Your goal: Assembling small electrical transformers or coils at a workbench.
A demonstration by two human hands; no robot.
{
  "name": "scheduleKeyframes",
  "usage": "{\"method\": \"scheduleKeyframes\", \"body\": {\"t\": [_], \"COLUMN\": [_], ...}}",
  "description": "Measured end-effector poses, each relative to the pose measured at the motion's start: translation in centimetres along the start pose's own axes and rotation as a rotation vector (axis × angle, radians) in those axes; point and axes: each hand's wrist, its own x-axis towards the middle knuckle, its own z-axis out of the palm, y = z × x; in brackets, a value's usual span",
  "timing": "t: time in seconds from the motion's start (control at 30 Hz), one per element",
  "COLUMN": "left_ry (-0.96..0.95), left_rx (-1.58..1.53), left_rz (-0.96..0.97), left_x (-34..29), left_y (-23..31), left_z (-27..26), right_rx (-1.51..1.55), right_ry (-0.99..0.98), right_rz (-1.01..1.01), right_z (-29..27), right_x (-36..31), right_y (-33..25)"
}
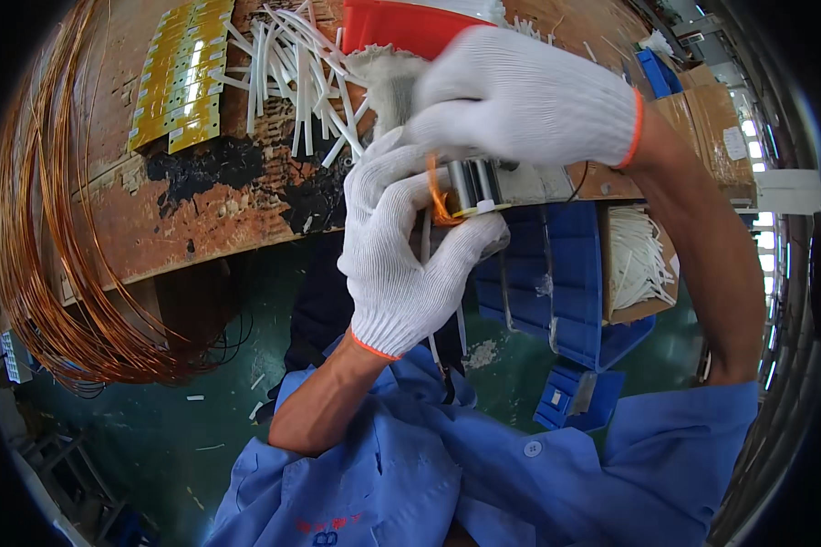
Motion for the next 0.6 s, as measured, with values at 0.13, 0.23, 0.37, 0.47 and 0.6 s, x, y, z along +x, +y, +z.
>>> {"method": "scheduleKeyframes", "body": {"t": [0.13, 0.23, 0.37, 0.47, 0.6], "left_ry": [0.014, -0.033, 0.003, 0.01, -0.07], "left_rx": [-0.033, 0.12, 0.092, -0.071, -0.166], "left_rz": [0.09, 0.237, 0.284, 0.107, -0.226], "left_x": [-0.1, 0.5, 0.5, -0.6, -1.2], "left_y": [-0.9, 0.0, -0.6, -2.0, 0.0], "left_z": [0.0, 0.2, 0.8, 0.4, 0.4], "right_rx": [0.688, 0.051, -0.339, -0.257, -0.354], "right_ry": [0.045, 0.145, -0.124, -0.045, 0.086], "right_rz": [0.966, 0.66, 0.457, 0.309, -0.13], "right_z": [0.0, 1.6, 1.6, 0.2, -0.3], "right_x": [-6.0, -9.3, -5.1, 0.4, 2.5], "right_y": [-5.5, -13.8, -19.6, -15.8, -5.1]}}
